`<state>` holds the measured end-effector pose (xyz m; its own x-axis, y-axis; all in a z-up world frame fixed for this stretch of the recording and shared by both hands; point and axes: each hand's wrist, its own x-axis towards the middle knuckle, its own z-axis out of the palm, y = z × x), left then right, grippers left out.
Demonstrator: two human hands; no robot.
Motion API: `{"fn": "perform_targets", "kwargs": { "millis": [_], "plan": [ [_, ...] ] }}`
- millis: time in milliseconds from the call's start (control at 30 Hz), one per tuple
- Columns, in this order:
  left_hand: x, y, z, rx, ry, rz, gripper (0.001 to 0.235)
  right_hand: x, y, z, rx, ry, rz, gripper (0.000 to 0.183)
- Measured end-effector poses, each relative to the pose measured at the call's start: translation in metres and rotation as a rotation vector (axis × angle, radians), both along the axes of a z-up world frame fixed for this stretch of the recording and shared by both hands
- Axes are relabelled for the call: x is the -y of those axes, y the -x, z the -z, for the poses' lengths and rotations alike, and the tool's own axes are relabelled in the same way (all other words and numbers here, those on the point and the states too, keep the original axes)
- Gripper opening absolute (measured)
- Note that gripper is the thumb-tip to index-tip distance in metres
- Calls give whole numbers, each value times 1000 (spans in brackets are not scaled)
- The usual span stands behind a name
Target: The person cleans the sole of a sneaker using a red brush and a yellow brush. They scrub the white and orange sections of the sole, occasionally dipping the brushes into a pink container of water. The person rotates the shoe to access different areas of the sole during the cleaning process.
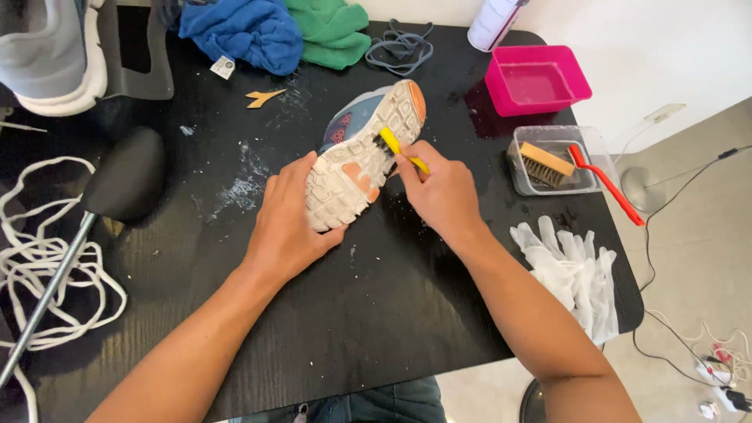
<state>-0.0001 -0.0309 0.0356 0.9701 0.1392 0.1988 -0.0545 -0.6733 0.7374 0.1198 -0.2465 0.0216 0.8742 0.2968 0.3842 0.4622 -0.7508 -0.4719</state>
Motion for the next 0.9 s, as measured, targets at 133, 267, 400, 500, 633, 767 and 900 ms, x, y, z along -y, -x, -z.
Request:
{"fn": "perform_targets", "kwargs": {
  "millis": [133,267,400,500,633,767,900],
  "plan": [
    [-5,-3,12,-3,52,-10,99,-30,50,-9,-73,-70,-282,7],
    [-12,-3,12,-58,108,-18,104,-36,47,-15,-21,67,-357,12],
    [-9,-7,9,-82,61,-2,103,-10,8,-2,2,111,-81,9],
    [-5,-3,7,-77,54,-6,104,-26,60,-12,-105,124,-277,16],
    [-10,-3,10,-87,46,-25,108,-29,38,1,-24,96,-385,12],
    [-7,1,-1,-134,75,-19,102,-15,17,3,39,169,-120,16],
    [-11,-4,-3,-199,208,-66,105,-26,66,-15,-109,98,-356,10]
  ]
}}
